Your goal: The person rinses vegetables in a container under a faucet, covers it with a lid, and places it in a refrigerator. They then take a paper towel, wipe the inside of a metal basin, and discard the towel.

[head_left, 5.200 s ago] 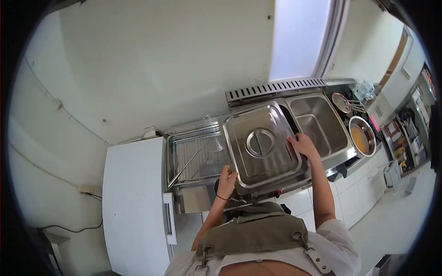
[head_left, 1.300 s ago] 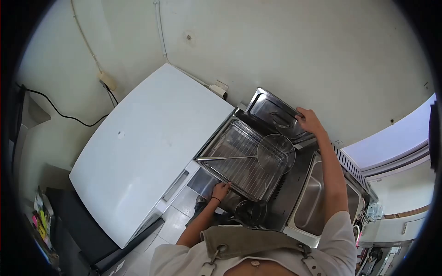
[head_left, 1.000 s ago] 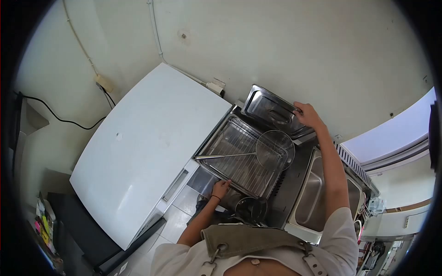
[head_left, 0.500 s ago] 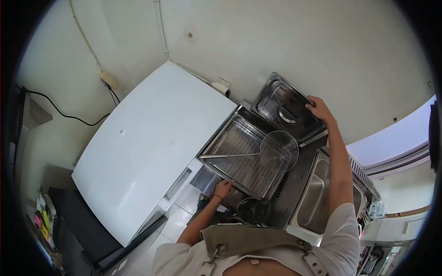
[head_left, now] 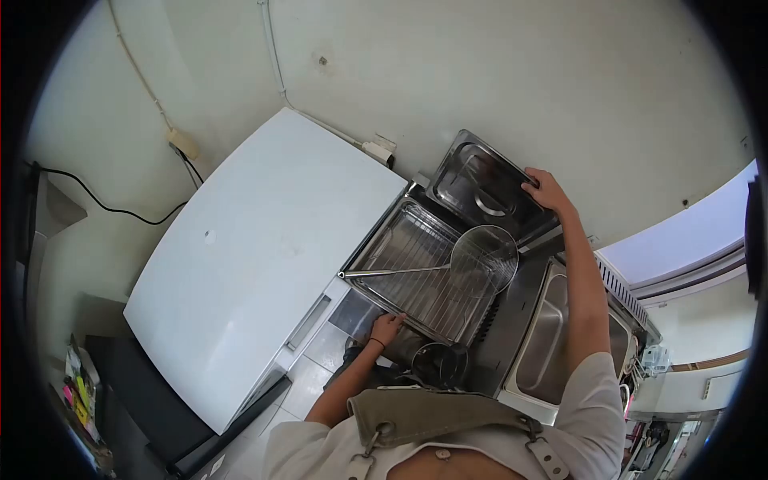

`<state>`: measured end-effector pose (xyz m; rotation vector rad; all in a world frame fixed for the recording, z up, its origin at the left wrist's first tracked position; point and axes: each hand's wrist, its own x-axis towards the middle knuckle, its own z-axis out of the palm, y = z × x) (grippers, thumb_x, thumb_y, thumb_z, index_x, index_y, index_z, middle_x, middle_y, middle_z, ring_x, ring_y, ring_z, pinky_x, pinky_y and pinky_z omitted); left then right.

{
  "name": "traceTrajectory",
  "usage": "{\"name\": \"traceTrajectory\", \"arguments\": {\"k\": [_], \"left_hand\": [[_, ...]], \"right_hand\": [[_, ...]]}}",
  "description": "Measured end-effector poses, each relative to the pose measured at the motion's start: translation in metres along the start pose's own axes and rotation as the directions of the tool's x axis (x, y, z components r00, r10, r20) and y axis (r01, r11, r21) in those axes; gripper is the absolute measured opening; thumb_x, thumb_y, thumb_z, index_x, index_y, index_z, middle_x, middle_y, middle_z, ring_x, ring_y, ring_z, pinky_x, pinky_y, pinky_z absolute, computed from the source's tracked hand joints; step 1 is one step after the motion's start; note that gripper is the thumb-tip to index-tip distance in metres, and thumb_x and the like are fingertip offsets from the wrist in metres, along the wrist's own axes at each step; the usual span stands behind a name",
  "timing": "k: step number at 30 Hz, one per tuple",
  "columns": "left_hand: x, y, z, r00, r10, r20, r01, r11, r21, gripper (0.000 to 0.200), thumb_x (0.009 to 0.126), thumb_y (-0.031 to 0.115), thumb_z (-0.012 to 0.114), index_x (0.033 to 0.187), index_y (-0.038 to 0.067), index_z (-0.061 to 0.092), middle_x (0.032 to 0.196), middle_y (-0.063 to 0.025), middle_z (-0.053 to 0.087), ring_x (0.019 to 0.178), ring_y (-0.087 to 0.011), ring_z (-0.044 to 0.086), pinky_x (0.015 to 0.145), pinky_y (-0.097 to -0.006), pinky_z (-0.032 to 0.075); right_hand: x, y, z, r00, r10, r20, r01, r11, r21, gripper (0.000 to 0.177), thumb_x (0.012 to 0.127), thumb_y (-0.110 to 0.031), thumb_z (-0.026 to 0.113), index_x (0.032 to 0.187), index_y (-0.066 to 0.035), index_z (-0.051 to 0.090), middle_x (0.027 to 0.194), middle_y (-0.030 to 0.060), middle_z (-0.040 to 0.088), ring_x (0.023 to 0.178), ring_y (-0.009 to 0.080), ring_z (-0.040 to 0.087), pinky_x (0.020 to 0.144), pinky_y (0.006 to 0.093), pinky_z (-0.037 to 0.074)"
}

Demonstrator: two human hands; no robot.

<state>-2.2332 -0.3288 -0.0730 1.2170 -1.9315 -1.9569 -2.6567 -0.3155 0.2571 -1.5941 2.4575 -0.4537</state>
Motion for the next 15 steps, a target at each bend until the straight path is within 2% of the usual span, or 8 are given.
{"name": "traceTrajectory", "arguments": {"k": [3, 7, 9, 12, 13, 15], "left_hand": [[-0.001, 0.002, -0.002, 0.999, -0.037, 0.028, 0.036, 0.999, 0.018, 0.05, 0.083, 0.046, 0.058, 0.073, -0.002, 0.062, 0.06, -0.0113, 0.06, 0.057, -0.0205, 0.06, 0.058, -0.033, 0.046], [-0.002, 0.005, -0.002, 0.996, -0.07, 0.048, 0.07, 0.998, 0.009, 0.049, 0.084, 0.046, 0.058, 0.074, -0.002, 0.061, 0.061, -0.0119, 0.061, 0.059, -0.0218, 0.061, 0.059, -0.033, 0.047], [-0.001, 0.004, -0.002, 1.0, -0.012, 0.021, 0.011, 1.0, 0.025, 0.048, 0.084, 0.045, 0.058, 0.074, -0.002, 0.062, 0.061, -0.0126, 0.061, 0.06, -0.022, 0.062, 0.059, -0.0335, 0.047], [-0.002, 0.005, -0.002, 1.0, -0.014, 0.018, 0.014, 1.0, 0.0, 0.049, 0.084, 0.046, 0.057, 0.074, -0.002, 0.063, 0.061, -0.0129, 0.061, 0.06, -0.0223, 0.062, 0.06, -0.0342, 0.047], [-0.001, 0.005, -0.002, 1.0, -0.013, 0.02, 0.013, 1.0, -0.001, 0.049, 0.084, 0.046, 0.057, 0.074, -0.002, 0.063, 0.061, -0.0129, 0.061, 0.06, -0.0223, 0.062, 0.06, -0.0342, 0.047], [0.0, 0.002, -0.002, 0.996, -0.069, 0.057, 0.068, 0.998, 0.008, 0.05, 0.084, 0.046, 0.056, 0.075, -0.002, 0.064, 0.061, -0.0132, 0.061, 0.061, -0.0231, 0.062, 0.06, -0.035, 0.047]], "right_hand": [[0.0, 0.003, 0.004, 0.999, -0.045, 0.024, 0.043, 0.996, 0.084, 0.022, 0.078, -0.01, 0.061, 0.086, 0.003, 0.045, 0.064, 0.0137, 0.043, 0.061, 0.0207, 0.039, 0.06, 0.0339, 0.037], [-0.002, 0.001, 0.017, 0.998, -0.07, -0.006, 0.07, 0.996, 0.056, 0.023, 0.078, -0.011, 0.061, 0.086, 0.003, 0.045, 0.063, 0.0143, 0.044, 0.06, 0.0215, 0.039, 0.059, 0.0341, 0.037], [-0.003, -0.001, 0.022, 1.0, 0.011, -0.009, -0.01, 0.999, 0.048, 0.02, 0.079, -0.01, 0.061, 0.092, 0.001, 0.05, 0.07, 0.018, 0.052, 0.062, 0.0261, 0.046, 0.064, 0.0359, 0.04], [-0.005, 0.006, 0.032, 0.999, 0.045, 0.001, -0.045, 0.999, 0.028, 0.021, 0.079, -0.009, 0.061, 0.092, 0.001, 0.049, 0.071, 0.0193, 0.053, 0.063, 0.0291, 0.047, 0.063, 0.0362, 0.041], [-0.006, 0.007, 0.036, 0.999, 0.046, 0.0, -0.046, 0.999, 0.025, 0.021, 0.079, -0.009, 0.061, 0.092, 0.001, 0.049, 0.071, 0.0193, 0.053, 0.063, 0.0291, 0.047, 0.063, 0.0362, 0.041], [-0.007, 0.008, 0.046, 0.999, -0.042, -0.031, 0.043, 0.999, 0.031, 0.024, 0.079, -0.011, 0.061, 0.082, 0.002, 0.041, 0.061, 0.0166, 0.042, 0.057, 0.0261, 0.038, 0.058, 0.0359, 0.037]]}}
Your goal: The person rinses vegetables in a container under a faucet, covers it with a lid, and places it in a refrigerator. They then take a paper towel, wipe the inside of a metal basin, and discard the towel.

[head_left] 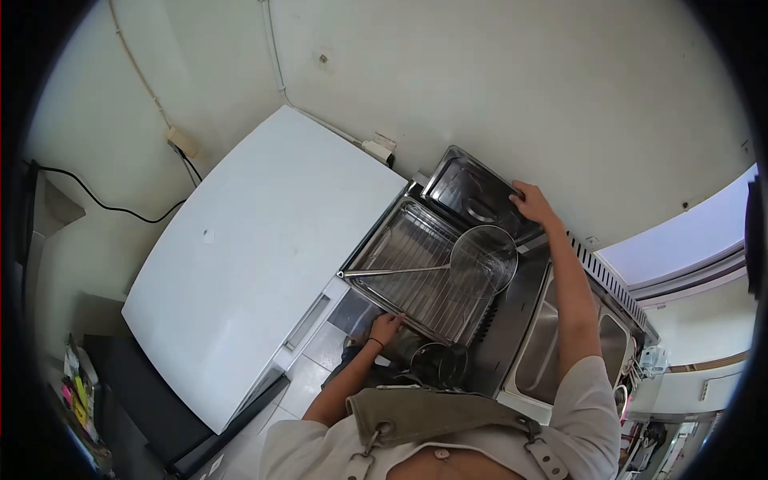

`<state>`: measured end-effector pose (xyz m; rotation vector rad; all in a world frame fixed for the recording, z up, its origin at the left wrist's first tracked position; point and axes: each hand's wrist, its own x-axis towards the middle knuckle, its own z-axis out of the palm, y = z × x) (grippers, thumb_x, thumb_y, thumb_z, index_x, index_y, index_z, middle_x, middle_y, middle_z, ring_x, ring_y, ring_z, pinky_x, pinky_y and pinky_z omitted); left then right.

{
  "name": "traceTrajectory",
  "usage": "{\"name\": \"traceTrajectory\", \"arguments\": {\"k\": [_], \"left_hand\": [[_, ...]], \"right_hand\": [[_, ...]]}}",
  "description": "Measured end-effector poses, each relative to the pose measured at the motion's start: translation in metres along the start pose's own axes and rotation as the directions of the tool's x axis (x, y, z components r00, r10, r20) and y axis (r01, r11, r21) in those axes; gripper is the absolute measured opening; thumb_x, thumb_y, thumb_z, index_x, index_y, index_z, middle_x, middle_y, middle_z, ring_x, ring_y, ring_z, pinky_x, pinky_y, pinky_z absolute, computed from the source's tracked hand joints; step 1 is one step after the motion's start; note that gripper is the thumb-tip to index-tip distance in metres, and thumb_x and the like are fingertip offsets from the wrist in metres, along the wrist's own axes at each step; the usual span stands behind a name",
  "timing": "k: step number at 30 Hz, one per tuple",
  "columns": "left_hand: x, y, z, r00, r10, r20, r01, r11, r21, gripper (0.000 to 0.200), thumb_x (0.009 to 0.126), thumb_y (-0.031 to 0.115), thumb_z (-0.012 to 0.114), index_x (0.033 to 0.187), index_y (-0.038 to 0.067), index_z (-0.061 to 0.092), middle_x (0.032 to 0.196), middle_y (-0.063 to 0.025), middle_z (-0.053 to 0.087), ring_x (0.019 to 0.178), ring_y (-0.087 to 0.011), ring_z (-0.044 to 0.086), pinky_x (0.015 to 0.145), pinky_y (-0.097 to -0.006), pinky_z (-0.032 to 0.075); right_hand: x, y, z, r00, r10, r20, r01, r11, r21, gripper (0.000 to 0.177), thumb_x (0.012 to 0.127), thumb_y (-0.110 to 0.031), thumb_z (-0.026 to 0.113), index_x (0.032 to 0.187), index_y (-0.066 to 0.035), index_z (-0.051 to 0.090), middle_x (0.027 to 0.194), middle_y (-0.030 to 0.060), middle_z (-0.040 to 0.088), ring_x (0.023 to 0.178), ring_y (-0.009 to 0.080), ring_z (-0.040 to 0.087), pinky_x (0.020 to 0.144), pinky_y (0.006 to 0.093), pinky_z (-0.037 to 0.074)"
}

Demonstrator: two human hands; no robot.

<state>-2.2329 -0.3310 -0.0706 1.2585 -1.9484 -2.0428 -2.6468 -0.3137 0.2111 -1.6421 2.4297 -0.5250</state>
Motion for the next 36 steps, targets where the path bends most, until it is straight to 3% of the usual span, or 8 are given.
{"name": "traceTrajectory", "arguments": {"k": [5, 7, 17, 19, 23, 26, 33, 36], "left_hand": [[0.001, 0.001, 0.0, 0.999, 0.023, -0.023, -0.022, 0.997, 0.068, 0.051, 0.084, 0.046, 0.055, 0.075, -0.003, 0.064, 0.063, -0.0145, 0.062, 0.063, -0.0237, 0.064, 0.061, -0.0347, 0.048], [0.0, 0.001, 0.0, 1.0, 0.013, -0.022, -0.012, 0.998, 0.058, 0.051, 0.084, 0.046, 0.055, 0.076, -0.003, 0.064, 0.064, -0.0149, 0.063, 0.064, -0.0236, 0.064, 0.062, -0.0344, 0.048], [-0.004, 0.009, 0.0, 0.999, 0.031, -0.019, -0.03, 0.999, 0.012, 0.05, 0.084, 0.044, 0.058, 0.078, -0.005, 0.063, 0.068, -0.0162, 0.063, 0.063, -0.0235, 0.065, 0.061, -0.0336, 0.048], [0.001, 0.001, 0.003, 0.999, 0.05, -0.02, -0.05, 0.999, 0.009, 0.051, 0.084, 0.045, 0.057, 0.077, -0.005, 0.062, 0.068, -0.0163, 0.063, 0.062, -0.0237, 0.064, 0.06, -0.0338, 0.048], [0.007, 0.009, 0.005, 0.994, 0.096, -0.054, -0.091, 0.992, 0.084, 0.054, 0.085, 0.047, 0.056, 0.075, -0.006, 0.061, 0.065, -0.0159, 0.061, 0.06, -0.0249, 0.062, 0.058, -0.0358, 0.047], [0.012, 0.011, 0.006, 0.992, 0.117, -0.051, -0.112, 0.99, 0.089, 0.054, 0.085, 0.048, 0.055, 0.073, -0.005, 0.061, 0.062, -0.0157, 0.06, 0.058, -0.0253, 0.06, 0.056, -0.0364, 0.045], [0.014, 0.006, 0.012, 0.995, 0.091, -0.047, -0.09, 0.996, 0.02, 0.055, 0.088, 0.047, 0.051, 0.076, -0.006, 0.06, 0.064, -0.0182, 0.059, 0.06, -0.0276, 0.059, 0.057, -0.0368, 0.044], [0.022, -0.004, 0.01, 0.984, 0.177, -0.034, -0.167, 0.967, 0.193, 0.057, 0.09, 0.048, 0.046, 0.079, -0.006, 0.06, 0.066, -0.0184, 0.06, 0.063, -0.0275, 0.059, 0.06, -0.0376, 0.044]], "right_hand": [[-0.001, 0.016, 0.027, 0.999, -0.009, -0.039, 0.009, 1.0, -0.008, 0.025, 0.078, -0.011, 0.062, 0.082, 0.001, 0.04, 0.062, 0.0172, 0.043, 0.058, 0.0283, 0.04, 0.059, 0.0377, 0.038], [-0.004, 0.02, 0.035, 0.996, 0.084, -0.012, -0.085, 0.996, -0.026, 0.025, 0.077, -0.015, 0.065, 0.088, 0.001, 0.049, 0.081, 0.0207, 0.057, 0.073, 0.035, 0.054, 0.068, 0.0416, 0.042], [-0.001, 0.032, 0.046, 0.993, 0.118, -0.017, -0.118, 0.993, -0.022, 0.03, 0.077, -0.019, 0.065, 0.097, -0.002, 0.051, 0.088, 0.0197, 0.06, 0.086, 0.0366, 0.058, 0.075, 0.0432, 0.045], [-0.001, 0.027, 0.046, 0.969, 0.247, -0.015, -0.247, 0.965, -0.083, 0.033, 0.078, -0.02, 0.064, 0.103, -0.004, 0.049, 0.09, 0.0198, 0.06, 0.089, 0.0362, 0.058, 0.077, 0.0438, 0.045], [-0.004, 0.019, 0.047, 0.939, 0.342, -0.048, -0.345, 0.932, -0.107, 0.037, 0.079, -0.02, 0.062, 0.11, -0.007, 0.046, 0.093, 0.019, 0.061, 0.092, 0.0362, 0.058, 0.079, 0.045, 0.045], [-0.01, 0.02, 0.051, 0.938, 0.316, -0.141, -0.337, 0.926, -0.169, 0.039, 0.079, -0.019, 0.062, 0.112, -0.008, 0.045, 0.093, 0.0176, 0.061, 0.092, 0.0358, 0.058, 0.079, 0.0453, 0.046], [-0.036, -0.003, 0.04, 0.943, 0.256, -0.21, -0.311, 0.905, -0.291, 0.049, 0.08, -0.018, 0.061, 0.123, -0.011, 0.041, 0.119, 0.0162, 0.049, 0.11, 0.0352, 0.049, 0.089, 0.0517, 0.042], [-0.057, -0.02, 0.029, 0.943, 0.146, -0.298, -0.238, 0.923, -0.301, 0.052, 0.08, -0.016, 0.06, 0.127, -0.011, 0.038, 0.123, 0.016, 0.045, 0.11, 0.0351, 0.049, 0.089, 0.0516, 0.043]]}}
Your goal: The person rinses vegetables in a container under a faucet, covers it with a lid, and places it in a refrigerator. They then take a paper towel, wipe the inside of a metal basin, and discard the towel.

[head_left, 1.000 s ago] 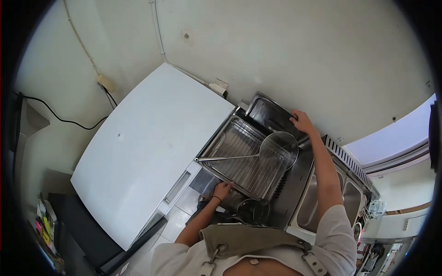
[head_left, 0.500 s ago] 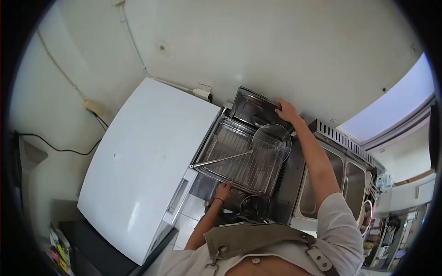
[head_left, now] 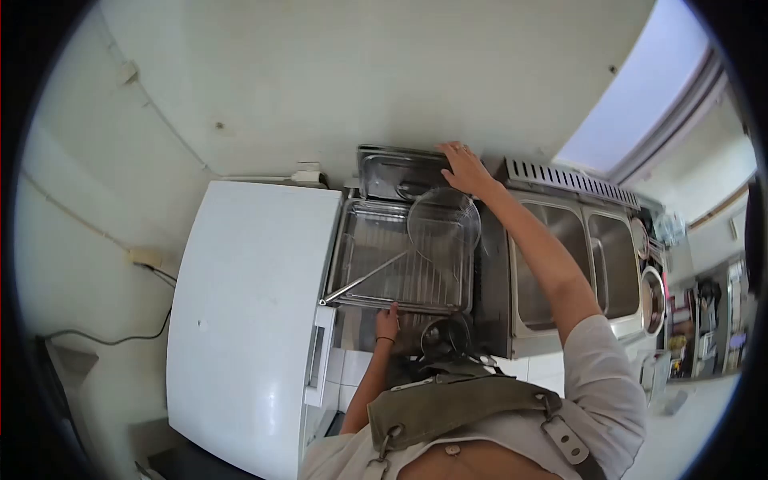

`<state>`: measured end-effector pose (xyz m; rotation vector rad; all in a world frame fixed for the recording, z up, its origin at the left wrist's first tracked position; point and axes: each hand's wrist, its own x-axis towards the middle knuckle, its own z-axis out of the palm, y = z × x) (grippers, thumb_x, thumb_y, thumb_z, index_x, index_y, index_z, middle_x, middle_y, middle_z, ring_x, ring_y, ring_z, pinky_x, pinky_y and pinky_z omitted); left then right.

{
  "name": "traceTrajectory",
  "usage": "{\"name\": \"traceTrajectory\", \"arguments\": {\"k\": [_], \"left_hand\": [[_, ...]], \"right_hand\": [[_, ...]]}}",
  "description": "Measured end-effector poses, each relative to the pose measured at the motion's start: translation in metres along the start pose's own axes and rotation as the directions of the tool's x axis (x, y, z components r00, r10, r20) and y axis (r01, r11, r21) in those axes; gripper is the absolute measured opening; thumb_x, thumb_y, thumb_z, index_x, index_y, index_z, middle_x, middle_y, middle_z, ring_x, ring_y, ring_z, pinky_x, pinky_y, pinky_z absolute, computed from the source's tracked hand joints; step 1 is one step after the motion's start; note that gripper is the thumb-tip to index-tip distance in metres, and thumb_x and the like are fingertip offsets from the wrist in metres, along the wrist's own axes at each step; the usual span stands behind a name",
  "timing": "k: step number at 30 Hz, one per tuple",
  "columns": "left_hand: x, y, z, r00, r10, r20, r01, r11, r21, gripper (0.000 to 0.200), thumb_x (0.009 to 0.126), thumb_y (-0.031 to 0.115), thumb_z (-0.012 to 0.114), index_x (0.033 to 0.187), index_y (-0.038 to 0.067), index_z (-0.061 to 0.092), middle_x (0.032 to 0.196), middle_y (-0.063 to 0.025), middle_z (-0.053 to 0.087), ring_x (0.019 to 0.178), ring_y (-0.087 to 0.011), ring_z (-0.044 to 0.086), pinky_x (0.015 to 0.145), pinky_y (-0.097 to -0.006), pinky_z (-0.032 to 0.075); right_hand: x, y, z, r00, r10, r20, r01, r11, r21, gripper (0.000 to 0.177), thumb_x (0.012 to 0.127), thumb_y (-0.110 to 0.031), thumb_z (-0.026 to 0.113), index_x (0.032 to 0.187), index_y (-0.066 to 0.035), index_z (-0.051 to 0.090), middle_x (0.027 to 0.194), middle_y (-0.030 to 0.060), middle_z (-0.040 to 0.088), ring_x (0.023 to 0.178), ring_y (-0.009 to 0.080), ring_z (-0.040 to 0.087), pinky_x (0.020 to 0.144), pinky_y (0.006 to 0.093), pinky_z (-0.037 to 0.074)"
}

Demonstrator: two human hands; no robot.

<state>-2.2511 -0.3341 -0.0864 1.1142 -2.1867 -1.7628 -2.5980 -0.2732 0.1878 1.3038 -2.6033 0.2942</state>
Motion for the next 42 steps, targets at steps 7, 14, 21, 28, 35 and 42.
{"name": "traceTrajectory", "arguments": {"k": [7, 14, 21, 28, 35, 42], "left_hand": [[-0.013, -0.004, -0.024, 0.878, -0.069, 0.473, 0.13, 0.987, -0.097, 0.069, 0.09, 0.059, 0.032, 0.103, -0.004, 0.056, 0.078, -0.0142, 0.066, 0.066, -0.0231, 0.061, 0.058, -0.0337, 0.046], [-0.062, 0.039, -0.038, 0.469, -0.333, 0.818, 0.553, 0.833, 0.022, 0.066, 0.085, 0.064, 0.038, 0.114, 0.006, 0.049, 0.068, -0.0089, 0.062, 0.048, -0.0155, 0.056, 0.041, -0.0266, 0.04], [-0.064, 0.053, -0.013, 0.523, -0.434, 0.733, 0.623, 0.782, 0.019, 0.055, 0.085, 0.06, 0.044, 0.099, 0.009, 0.055, 0.06, -0.0055, 0.056, 0.046, -0.0154, 0.054, 0.04, -0.0264, 0.04], [-0.046, 0.08, -0.012, 0.465, -0.354, 0.811, 0.594, 0.804, 0.01, 0.049, 0.086, 0.054, 0.045, 0.1, 0.008, 0.054, 0.061, -0.0086, 0.055, 0.047, -0.0173, 0.055, 0.041, -0.0259, 0.042], [-0.015, 0.103, -0.016, 0.723, -0.141, 0.676, 0.124, 0.99, 0.073, 0.034, 0.089, 0.038, 0.053, 0.093, 0.004, 0.056, 0.057, -0.0031, 0.051, 0.046, -0.0114, 0.049, 0.04, -0.0212, 0.037], [0.012, 0.145, -0.019, 0.858, 0.056, 0.51, 0.007, 0.993, -0.121, 0.032, 0.094, 0.035, 0.046, 0.078, 0.007, 0.049, 0.05, 0.0032, 0.038, 0.04, -0.0037, 0.033, 0.036, -0.0203, 0.024]], "right_hand": [[-0.093, -0.041, -0.113, 0.976, -0.036, 0.216, -0.022, 0.965, 0.262, 0.046, 0.082, -0.013, 0.058, 0.125, -0.011, 0.041, 0.124, 0.0144, 0.045, 0.099, 0.0319, 0.056, 0.082, 0.04, 0.048], [-0.202, -0.042, -0.185, 0.98, 0.176, -0.092, -0.13, 0.918, 0.374, 0.038, 0.081, -0.007, 0.058, 0.118, -0.009, 0.049, 0.115, 0.0124, 0.051, 0.086, 0.0282, 0.06, 0.079, 0.0373, 0.047], [-0.318, -0.045, -0.205, 0.696, 0.629, -0.345, -0.432, 0.752, 0.498, 0.031, 0.082, -0.004, 0.057, 0.113, -0.006, 0.053, 0.105, 0.0094, 0.059, 0.081, 0.0193, 0.061, 0.076, 0.0317, 0.046], [-0.403, -0.073, -0.206, 0.398, 0.826, -0.4, -0.68, 0.558, 0.476, 0.029, 0.083, -0.004, 0.057, 0.112, -0.005, 0.053, 0.105, 0.0072, 0.06, 0.079, 0.0162, 0.06, 0.076, 0.03, 0.046], [-0.444, -0.103, -0.216, 0.263, 0.846, -0.464, -0.797, 0.462, 0.39, 0.027, 0.084, -0.004, 0.056, 0.11, -0.002, 0.053, 0.105, 0.0094, 0.06, 0.078, 0.0172, 0.061, 0.075, 0.0293, 0.046], [-0.45, -0.109, -0.208, 0.275, 0.867, -0.415, -0.822, 0.436, 0.366, 0.023, 0.083, -0.001, 0.056, 0.106, -0.001, 0.055, 0.1, 0.0107, 0.062, 0.078, 0.0199, 0.062, 0.072, 0.0301, 0.047]]}}
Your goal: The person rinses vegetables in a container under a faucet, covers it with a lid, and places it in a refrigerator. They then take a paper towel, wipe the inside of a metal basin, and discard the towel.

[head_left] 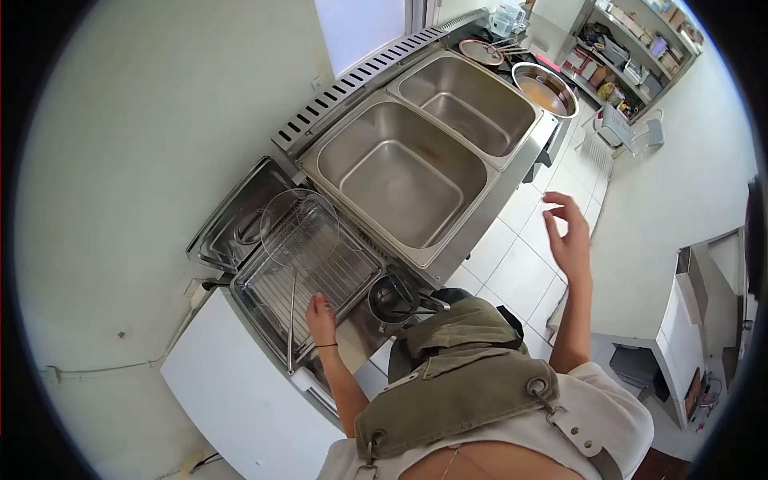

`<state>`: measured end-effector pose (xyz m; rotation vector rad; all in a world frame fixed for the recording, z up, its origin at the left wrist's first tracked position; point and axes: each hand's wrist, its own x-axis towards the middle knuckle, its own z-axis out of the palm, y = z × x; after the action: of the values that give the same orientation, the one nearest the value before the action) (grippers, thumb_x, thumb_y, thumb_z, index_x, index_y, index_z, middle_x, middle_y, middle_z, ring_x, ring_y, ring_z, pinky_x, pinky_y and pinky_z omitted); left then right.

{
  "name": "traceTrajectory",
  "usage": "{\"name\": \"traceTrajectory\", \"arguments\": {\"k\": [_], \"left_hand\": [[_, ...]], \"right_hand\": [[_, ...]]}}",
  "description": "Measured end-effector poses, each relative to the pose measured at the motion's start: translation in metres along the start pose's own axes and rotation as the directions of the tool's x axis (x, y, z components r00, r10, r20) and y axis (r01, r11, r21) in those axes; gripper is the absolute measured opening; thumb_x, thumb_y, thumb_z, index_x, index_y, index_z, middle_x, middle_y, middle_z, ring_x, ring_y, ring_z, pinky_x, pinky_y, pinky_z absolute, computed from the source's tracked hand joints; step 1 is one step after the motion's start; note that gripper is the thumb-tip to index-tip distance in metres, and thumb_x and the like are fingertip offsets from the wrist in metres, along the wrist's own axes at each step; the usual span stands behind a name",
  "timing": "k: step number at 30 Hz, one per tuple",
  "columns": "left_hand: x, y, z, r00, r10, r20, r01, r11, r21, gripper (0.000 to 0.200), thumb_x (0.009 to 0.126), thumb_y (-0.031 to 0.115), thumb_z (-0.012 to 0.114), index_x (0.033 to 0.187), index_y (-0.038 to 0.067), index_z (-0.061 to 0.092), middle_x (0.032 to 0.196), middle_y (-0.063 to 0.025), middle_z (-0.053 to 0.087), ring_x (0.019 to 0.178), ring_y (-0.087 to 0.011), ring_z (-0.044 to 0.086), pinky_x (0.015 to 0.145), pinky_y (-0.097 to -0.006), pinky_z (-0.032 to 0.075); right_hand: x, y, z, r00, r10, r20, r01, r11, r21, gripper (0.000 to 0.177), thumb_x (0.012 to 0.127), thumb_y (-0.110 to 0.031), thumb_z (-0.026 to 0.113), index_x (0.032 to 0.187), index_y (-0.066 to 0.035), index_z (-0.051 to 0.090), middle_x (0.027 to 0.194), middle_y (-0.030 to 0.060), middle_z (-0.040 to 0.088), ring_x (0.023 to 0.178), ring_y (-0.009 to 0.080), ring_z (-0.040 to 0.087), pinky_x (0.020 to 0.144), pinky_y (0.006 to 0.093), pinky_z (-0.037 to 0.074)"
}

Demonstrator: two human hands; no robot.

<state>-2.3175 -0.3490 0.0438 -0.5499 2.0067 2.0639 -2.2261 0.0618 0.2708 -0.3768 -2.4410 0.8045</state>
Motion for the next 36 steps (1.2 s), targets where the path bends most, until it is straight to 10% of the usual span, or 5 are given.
{"name": "traceTrajectory", "arguments": {"k": [9, 19, 22, 29, 36], "left_hand": [[-0.033, 0.023, 0.013, 0.992, -0.009, -0.123, -0.014, 0.982, -0.186, 0.03, 0.096, 0.038, 0.039, 0.085, 0.011, 0.046, 0.051, 0.003, 0.036, 0.041, -0.0039, 0.03, 0.037, -0.02, 0.021], [-0.101, 0.111, 0.123, 0.932, 0.292, 0.214, -0.117, 0.804, -0.583, 0.035, 0.095, 0.04, 0.037, 0.116, 0.012, 0.039, 0.099, -0.0093, 0.05, 0.092, -0.0192, 0.05, 0.082, -0.0306, 0.041], [-0.099, 0.118, 0.148, 0.897, 0.352, 0.267, -0.026, 0.644, -0.764, 0.041, 0.094, 0.038, 0.038, 0.124, 0.01, 0.032, 0.12, -0.0122, 0.043, 0.111, -0.0223, 0.044, 0.095, -0.0362, 0.036], [-0.065, 0.136, 0.152, 0.858, 0.449, 0.25, -0.511, 0.695, 0.506, 0.041, 0.087, 0.02, 0.053, 0.124, 0.004, 0.046, 0.137, -0.0199, 0.03, 0.126, -0.035, 0.027, 0.103, -0.046, 0.022], [-0.06, 0.134, 0.158, 0.892, 0.44, 0.102, -0.437, 0.785, 0.44, 0.04, 0.086, 0.018, 0.055, 0.124, 0.007, 0.048, 0.137, -0.0185, 0.031, 0.124, -0.037, 0.026, 0.102, -0.0465, 0.023]], "right_hand": [[0.027, -0.019, 0.058, 0.929, -0.184, 0.321, 0.147, 0.98, 0.134, 0.02, 0.079, 0.0, 0.056, 0.099, -0.004, 0.058, 0.083, 0.0092, 0.061, 0.075, 0.0235, 0.061, 0.067, 0.0334, 0.048], [0.002, -0.09, 0.119, 0.416, -0.659, 0.627, 0.195, 0.738, 0.646, 0.026, 0.079, -0.01, 0.061, 0.105, -0.008, 0.054, 0.102, 0.0139, 0.054, 0.087, 0.0323, 0.058, 0.072, 0.04, 0.05], [0.023, -0.079, 0.13, 0.5, -0.662, 0.559, 0.2, 0.716, 0.669, 0.026, 0.08, -0.009, 0.059, 0.104, -0.009, 0.052, 0.107, 0.0149, 0.052, 0.089, 0.0337, 0.058, 0.074, 0.0428, 0.049], [0.131, -0.022, 0.166, 0.549, -0.285, 0.786, 0.41, 0.911, 0.044, 0.051, 0.074, -0.003, 0.053, 0.123, -0.005, 0.038, 0.101, 0.0247, 0.053, 0.083, 0.0403, 0.06, 0.071, 0.0464, 0.05], [0.189, 0.005, 0.272, 0.313, 0.267, 0.911, 0.536, 0.743, -0.402, 0.081, 0.069, -0.023, 0.062, 0.138, -0.001, 0.023, 0.112, 0.0227, 0.058, 0.105, 0.0321, 0.058, 0.088, 0.0384, 0.047]]}}
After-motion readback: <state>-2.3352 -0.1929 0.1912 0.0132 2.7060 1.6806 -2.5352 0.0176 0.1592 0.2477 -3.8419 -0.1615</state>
